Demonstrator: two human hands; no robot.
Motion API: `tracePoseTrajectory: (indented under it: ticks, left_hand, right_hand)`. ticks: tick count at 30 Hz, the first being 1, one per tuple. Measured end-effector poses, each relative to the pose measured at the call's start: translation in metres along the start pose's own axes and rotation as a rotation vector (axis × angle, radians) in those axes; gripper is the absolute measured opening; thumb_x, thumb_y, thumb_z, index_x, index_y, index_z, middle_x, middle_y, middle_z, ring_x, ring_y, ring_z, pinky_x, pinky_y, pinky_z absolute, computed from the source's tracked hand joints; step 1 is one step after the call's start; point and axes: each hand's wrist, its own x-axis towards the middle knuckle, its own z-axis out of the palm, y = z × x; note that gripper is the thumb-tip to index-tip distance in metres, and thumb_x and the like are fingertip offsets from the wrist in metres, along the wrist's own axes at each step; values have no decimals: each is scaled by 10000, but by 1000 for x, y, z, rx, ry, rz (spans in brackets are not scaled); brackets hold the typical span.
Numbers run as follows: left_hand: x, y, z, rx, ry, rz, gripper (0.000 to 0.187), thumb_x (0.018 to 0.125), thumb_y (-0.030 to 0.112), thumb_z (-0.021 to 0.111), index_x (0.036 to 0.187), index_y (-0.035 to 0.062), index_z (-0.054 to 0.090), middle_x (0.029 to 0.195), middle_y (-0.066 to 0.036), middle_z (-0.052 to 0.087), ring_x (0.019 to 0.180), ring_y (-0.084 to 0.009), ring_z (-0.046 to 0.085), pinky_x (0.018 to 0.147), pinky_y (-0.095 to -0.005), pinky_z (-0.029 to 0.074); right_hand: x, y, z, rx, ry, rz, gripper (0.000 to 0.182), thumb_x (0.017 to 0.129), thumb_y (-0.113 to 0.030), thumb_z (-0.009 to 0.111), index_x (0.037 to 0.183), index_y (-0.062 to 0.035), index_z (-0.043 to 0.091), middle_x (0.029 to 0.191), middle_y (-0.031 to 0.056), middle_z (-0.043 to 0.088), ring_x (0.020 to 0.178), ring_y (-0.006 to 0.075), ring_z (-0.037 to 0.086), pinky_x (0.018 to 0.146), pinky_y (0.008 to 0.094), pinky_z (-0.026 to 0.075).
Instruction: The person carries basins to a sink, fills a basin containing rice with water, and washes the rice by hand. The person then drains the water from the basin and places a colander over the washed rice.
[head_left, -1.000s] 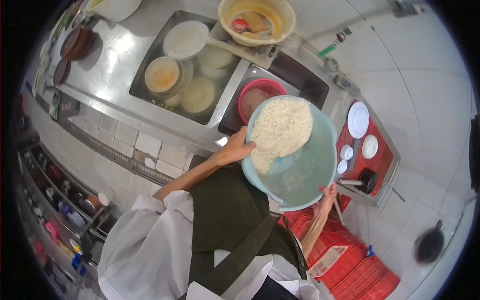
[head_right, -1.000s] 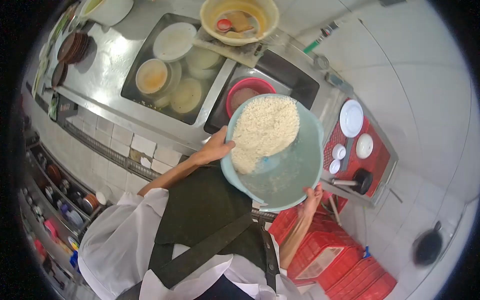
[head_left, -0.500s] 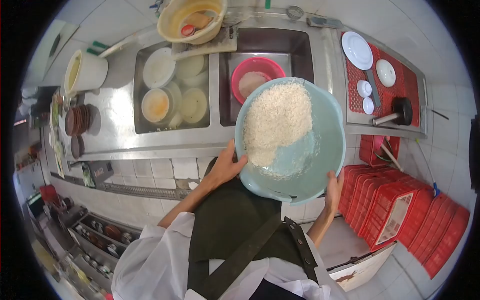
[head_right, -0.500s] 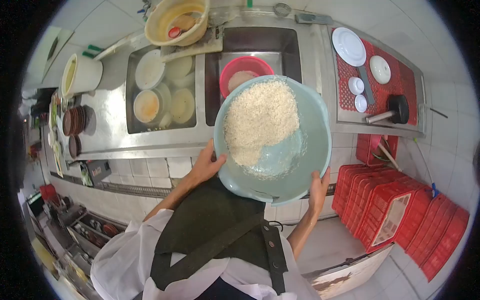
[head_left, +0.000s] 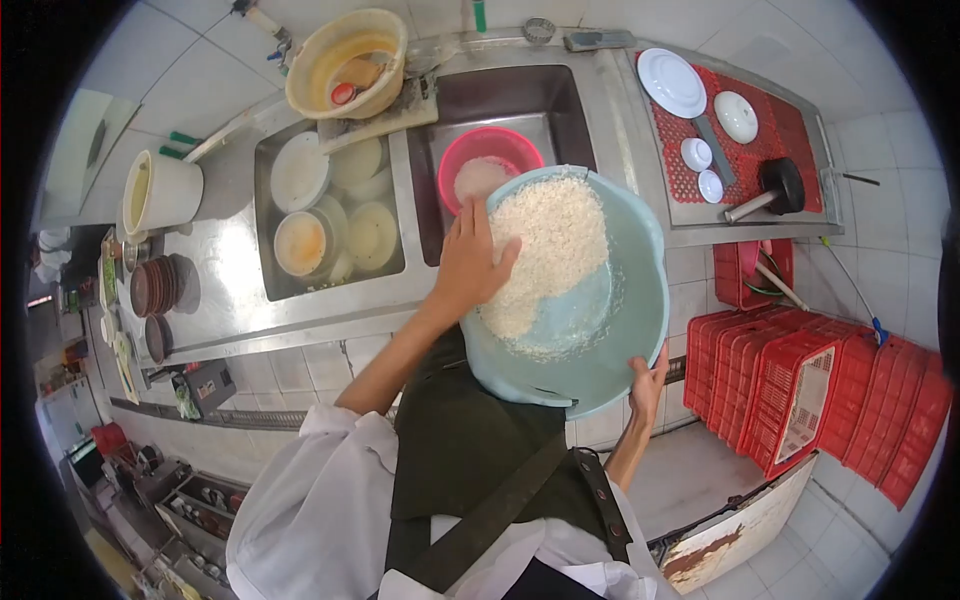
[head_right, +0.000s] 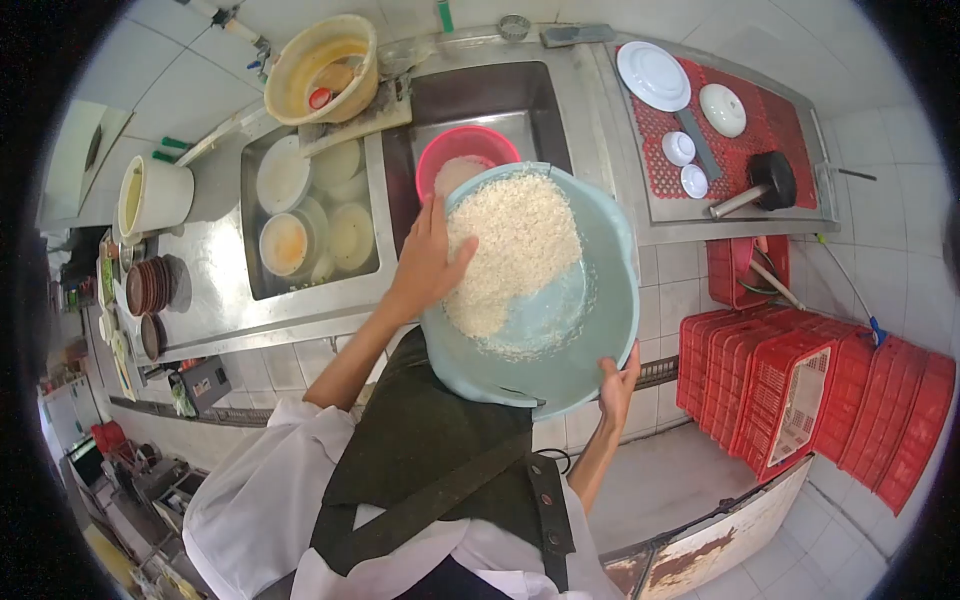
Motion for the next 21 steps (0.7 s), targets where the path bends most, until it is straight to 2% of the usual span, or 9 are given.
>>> tracePoseTrajectory:
  ticks: [2,6,9,11,12,15,17,18,21]
  left_hand:
    - [-19,13,8,479,113,94,620,919,356,567,1376,-38,424,1439,-364,314,1331,-499,335,1079,-502,320]
    - [-26,41,-7,535,25,246,564,906,321,588,1347,-15,481,1472,-351,261,1325,-527,318,1069,-562,304]
    - [6,33,-23,413,114,403,525,908,301,601,1328,-1,511,1467,-315,314,1336,-475,343,1068,-524,328]
    - [46,9,-23,-71,-88,202,531,883,312,622,1308,10,522,1421,-278,406,1320,-432,385,1072,-510,329]
    - [66,3,-16,-71,-88,211,531,883,312,622,1308,10,522,1421,-278,406,1320,-432,385,1072,-510,329]
    - [104,6,12,57,-169,327,568,909,348,582,1340,-5,475,1396,-253,452,1301,-387,426,1079,-483,325]
    - [110,19,35,361,-220,530,635,928,407,528,1387,-15,409,1404,-257,440,1313,-388,411,1086,-512,303]
    - [106,21,44,358,-211,534,635,928,407,528,1387,-15,409,1404,-257,440,1313,-388,411,1086,-512,303]
    - [69,26,54,781,-96,705,621,946,416,494,1391,-8,408,1401,-243,444,1363,-376,351,1099,-579,273]
  right_hand:
    - [-3,6,-6,26,-12,49,631,749,58,508,1372,5,414,1180,112,571,1030,200,553,901,297,444]
    - [-2,23,-14,68,-36,-13,602,749,45,515,1344,2,427,1162,100,573,1021,188,551,890,289,446]
    - [-5,28,-14,157,39,18,540,745,41,512,1280,-7,461,1121,79,576,998,169,543,876,277,443]
    - [-3,26,-16,136,-58,-10,464,737,48,501,1197,-16,494,1071,61,575,968,149,538,860,273,444]
    - [-2,25,-16,140,-54,-17,464,737,48,501,1197,-16,494,1071,61,575,968,149,538,860,273,444]
    - [3,20,-14,119,-104,-73,437,730,54,494,1160,-22,507,1042,51,572,940,141,537,845,270,445]
    - [3,16,-14,68,-122,-65,414,724,61,483,1128,-28,512,1016,44,573,916,136,537,835,266,445]
    - [0,11,-12,65,-124,-74,414,724,61,483,1128,-28,512,1016,44,573,916,136,537,835,266,445]
    - [-2,0,-2,136,-47,-48,400,719,63,476,1106,-32,515,992,38,574,909,133,539,832,264,442]
